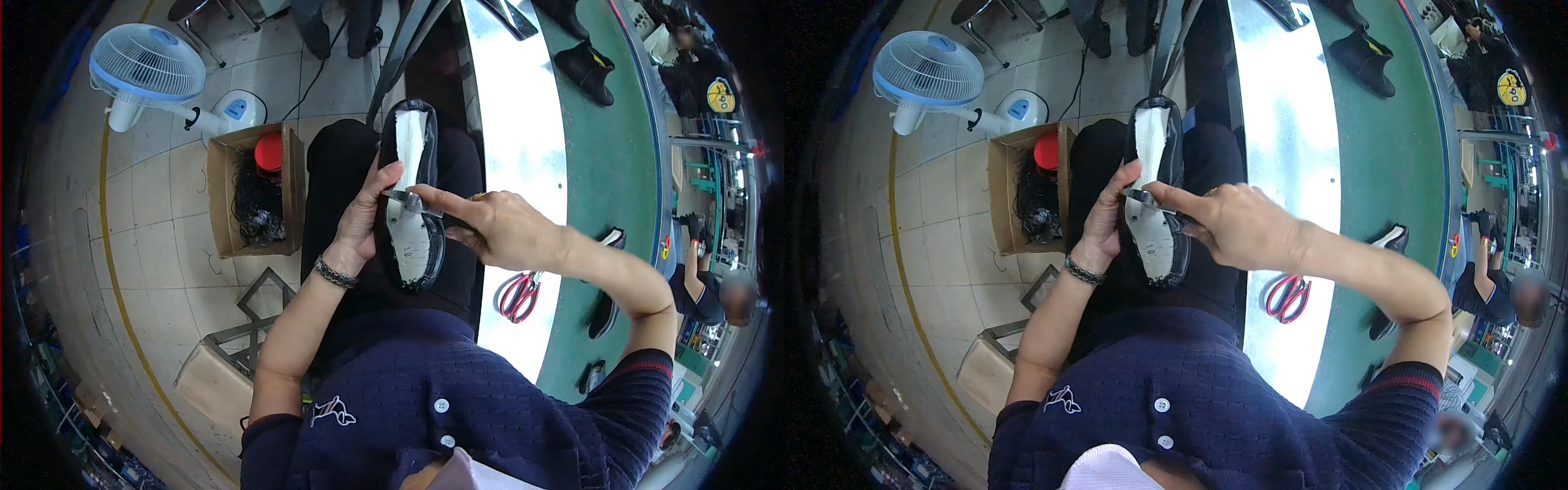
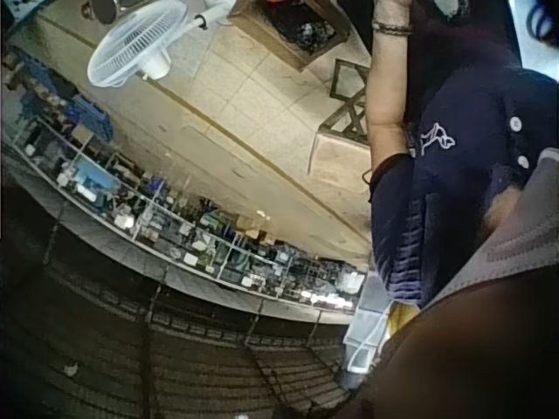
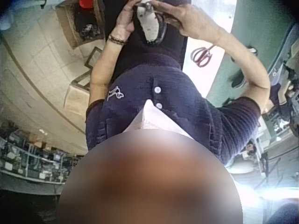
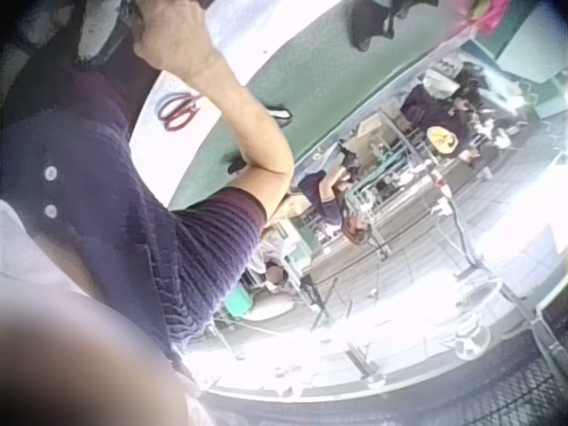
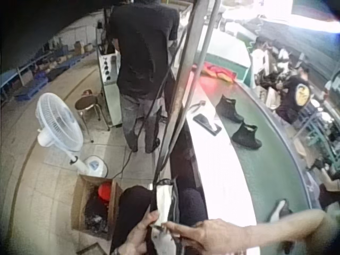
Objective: The recorder is refining the edges and components of a shoe upper using scissors and pliers at a manufacturing workbench.
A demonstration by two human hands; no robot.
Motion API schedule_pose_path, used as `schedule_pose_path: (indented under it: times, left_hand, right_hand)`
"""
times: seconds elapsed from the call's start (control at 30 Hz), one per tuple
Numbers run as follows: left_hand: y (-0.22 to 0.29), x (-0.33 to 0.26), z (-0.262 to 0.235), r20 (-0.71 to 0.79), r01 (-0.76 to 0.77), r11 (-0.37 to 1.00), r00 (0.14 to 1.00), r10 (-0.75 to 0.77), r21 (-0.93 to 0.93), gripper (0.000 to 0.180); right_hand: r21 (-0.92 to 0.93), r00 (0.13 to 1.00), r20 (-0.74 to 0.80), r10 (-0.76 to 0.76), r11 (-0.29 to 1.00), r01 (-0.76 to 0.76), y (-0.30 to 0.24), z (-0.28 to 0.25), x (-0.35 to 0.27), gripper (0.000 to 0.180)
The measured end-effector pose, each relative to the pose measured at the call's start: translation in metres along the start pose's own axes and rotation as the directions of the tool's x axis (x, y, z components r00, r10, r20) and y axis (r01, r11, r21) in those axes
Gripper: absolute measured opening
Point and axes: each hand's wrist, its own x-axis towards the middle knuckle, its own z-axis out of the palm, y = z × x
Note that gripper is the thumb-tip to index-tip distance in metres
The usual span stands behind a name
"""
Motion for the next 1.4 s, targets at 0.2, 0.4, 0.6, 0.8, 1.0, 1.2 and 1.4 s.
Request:
schedule_pose_path:
  times: [0.2, 0.4, 0.6, 0.8, 1.0, 1.2, 1.4]
  left_hand:
    - [0.008, 0.001, 0.003, 0.083, -0.025, 0.997, 0.996, 0.019, 0.073, 0.058]
    - [0.014, -0.002, 0.006, 0.102, -0.006, 0.98, 0.995, -0.015, 0.2, 0.073]
    - [0.02, -0.004, 0.005, 0.091, 0.007, 0.973, 0.995, -0.029, 0.229, 0.076]
    - [0.024, -0.005, 0.005, 0.088, 0.009, 0.971, 0.996, -0.031, 0.238, 0.075]
    - [0.024, -0.007, 0.003, 0.07, 0.036, 0.97, 0.996, -0.054, 0.239, 0.071]
    - [0.026, -0.006, -0.002, 0.075, 0.077, 0.954, 0.992, -0.103, 0.291, 0.072]
    - [0.025, -0.008, -0.004, 0.067, 0.095, 0.946, 0.99, -0.122, 0.308, 0.081]
  right_hand:
    - [-0.321, 0.991, -0.01, -0.131, 0.939, 0.121, -0.012, -0.05, 0.003, 0.058]
    - [-0.428, 0.996, -0.077, 0.036, 0.901, -0.066, 0.012, -0.043, 0.045, 0.059]
    - [-0.404, 0.818, -0.371, -0.439, 0.87, 0.283, 0.031, -0.028, 0.043, 0.056]
    - [-0.445, 0.982, -0.152, -0.115, 0.895, 0.036, 0.031, -0.024, 0.042, 0.058]
    - [-0.315, 0.942, -0.259, -0.214, 0.941, 0.127, 0.028, -0.013, 0.036, 0.058]
    - [-0.535, 0.97, -0.152, -0.188, 0.841, 0.079, 0.02, -0.01, 0.035, 0.059]
    - [-0.371, 0.995, -0.085, -0.052, 0.929, 0.017, 0.013, -0.01, 0.031, 0.061]
